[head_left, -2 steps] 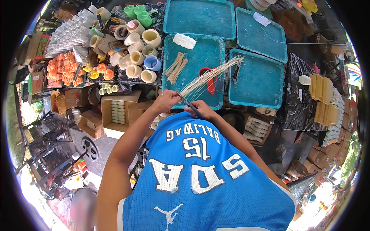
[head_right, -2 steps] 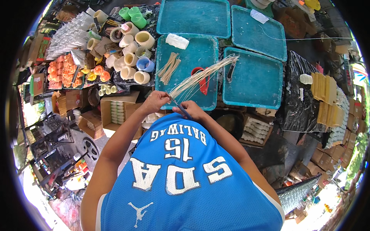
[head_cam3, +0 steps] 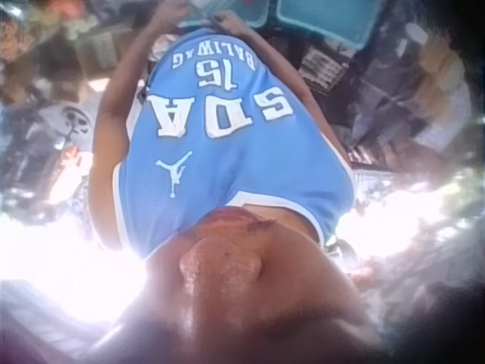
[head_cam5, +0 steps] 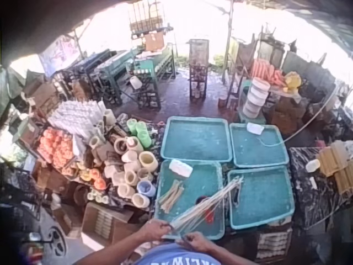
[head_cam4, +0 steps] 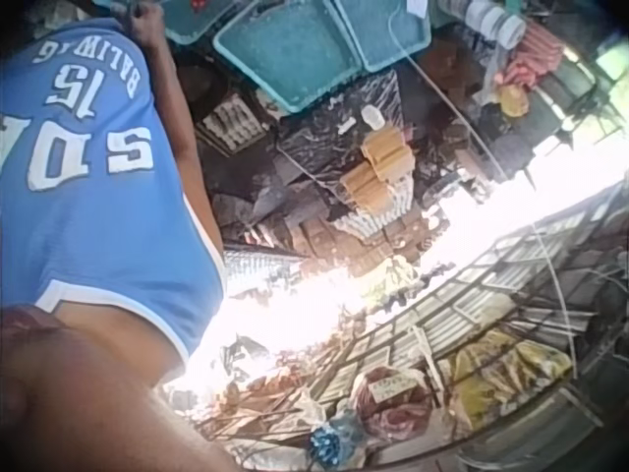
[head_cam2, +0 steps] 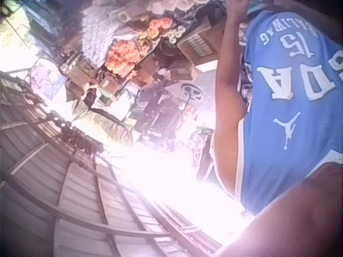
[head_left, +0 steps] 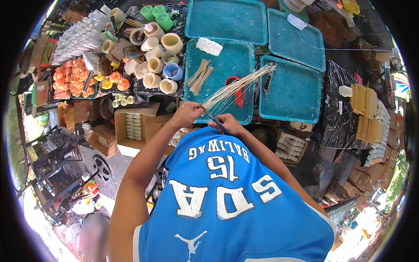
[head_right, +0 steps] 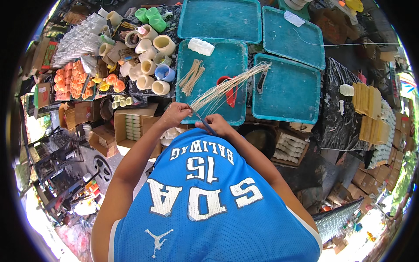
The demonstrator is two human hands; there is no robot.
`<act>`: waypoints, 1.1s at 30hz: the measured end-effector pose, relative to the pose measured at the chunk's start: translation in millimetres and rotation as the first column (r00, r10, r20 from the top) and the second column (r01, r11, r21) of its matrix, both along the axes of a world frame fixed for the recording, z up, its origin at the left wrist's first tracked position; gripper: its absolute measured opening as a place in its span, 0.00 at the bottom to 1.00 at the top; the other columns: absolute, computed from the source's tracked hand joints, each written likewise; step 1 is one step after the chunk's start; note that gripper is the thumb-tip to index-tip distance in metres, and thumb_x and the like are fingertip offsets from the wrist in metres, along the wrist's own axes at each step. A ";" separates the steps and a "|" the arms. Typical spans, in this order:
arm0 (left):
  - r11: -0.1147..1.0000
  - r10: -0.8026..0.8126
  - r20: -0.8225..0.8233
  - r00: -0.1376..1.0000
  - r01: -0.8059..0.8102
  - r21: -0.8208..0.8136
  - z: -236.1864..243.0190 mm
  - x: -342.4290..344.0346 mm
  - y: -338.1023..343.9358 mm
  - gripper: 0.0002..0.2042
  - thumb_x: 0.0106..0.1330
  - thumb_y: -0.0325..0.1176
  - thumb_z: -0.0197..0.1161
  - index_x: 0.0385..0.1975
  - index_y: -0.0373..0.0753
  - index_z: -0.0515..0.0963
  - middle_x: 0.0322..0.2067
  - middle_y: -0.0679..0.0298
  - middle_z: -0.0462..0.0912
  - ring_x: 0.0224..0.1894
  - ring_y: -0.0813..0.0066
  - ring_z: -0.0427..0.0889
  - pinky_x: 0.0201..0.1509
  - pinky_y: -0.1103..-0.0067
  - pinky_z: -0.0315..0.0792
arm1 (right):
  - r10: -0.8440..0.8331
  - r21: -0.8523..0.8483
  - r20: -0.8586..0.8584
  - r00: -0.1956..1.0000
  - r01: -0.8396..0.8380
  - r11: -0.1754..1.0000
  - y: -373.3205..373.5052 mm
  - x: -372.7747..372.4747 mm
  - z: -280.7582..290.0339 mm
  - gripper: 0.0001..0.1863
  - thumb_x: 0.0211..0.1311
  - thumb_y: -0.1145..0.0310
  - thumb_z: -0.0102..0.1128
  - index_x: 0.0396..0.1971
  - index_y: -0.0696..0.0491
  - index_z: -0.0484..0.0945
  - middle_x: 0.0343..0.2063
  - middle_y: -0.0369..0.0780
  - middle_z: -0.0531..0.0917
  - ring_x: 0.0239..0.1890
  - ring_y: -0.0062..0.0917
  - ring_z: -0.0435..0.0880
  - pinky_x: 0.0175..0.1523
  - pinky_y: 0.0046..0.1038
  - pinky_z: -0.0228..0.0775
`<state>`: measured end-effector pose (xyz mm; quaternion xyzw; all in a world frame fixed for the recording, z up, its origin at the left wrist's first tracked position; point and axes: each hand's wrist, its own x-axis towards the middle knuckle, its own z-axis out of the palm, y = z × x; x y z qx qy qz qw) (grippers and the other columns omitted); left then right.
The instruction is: The person gathers thin sticks from a tray, aligns them, and uses scissors to cut them into shorter pieces. The person repeatedly picks up sticks, cuts them, and places the cut pieces back on the tray.
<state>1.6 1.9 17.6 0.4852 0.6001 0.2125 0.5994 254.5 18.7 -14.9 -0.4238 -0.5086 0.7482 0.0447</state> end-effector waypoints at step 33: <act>0.784 0.083 -0.651 0.755 0.354 0.510 23.4 32.7 -6.3 0.10 0.76 0.33 0.60 0.52 0.37 0.80 0.40 0.50 0.83 0.38 0.44 0.85 0.42 0.59 0.80 | -0.191 0.154 0.173 0.966 0.165 0.974 -1.7 -6.9 11.0 0.42 0.47 0.27 0.77 0.19 0.61 0.85 0.16 0.47 0.83 0.22 0.35 0.84 0.31 0.39 0.74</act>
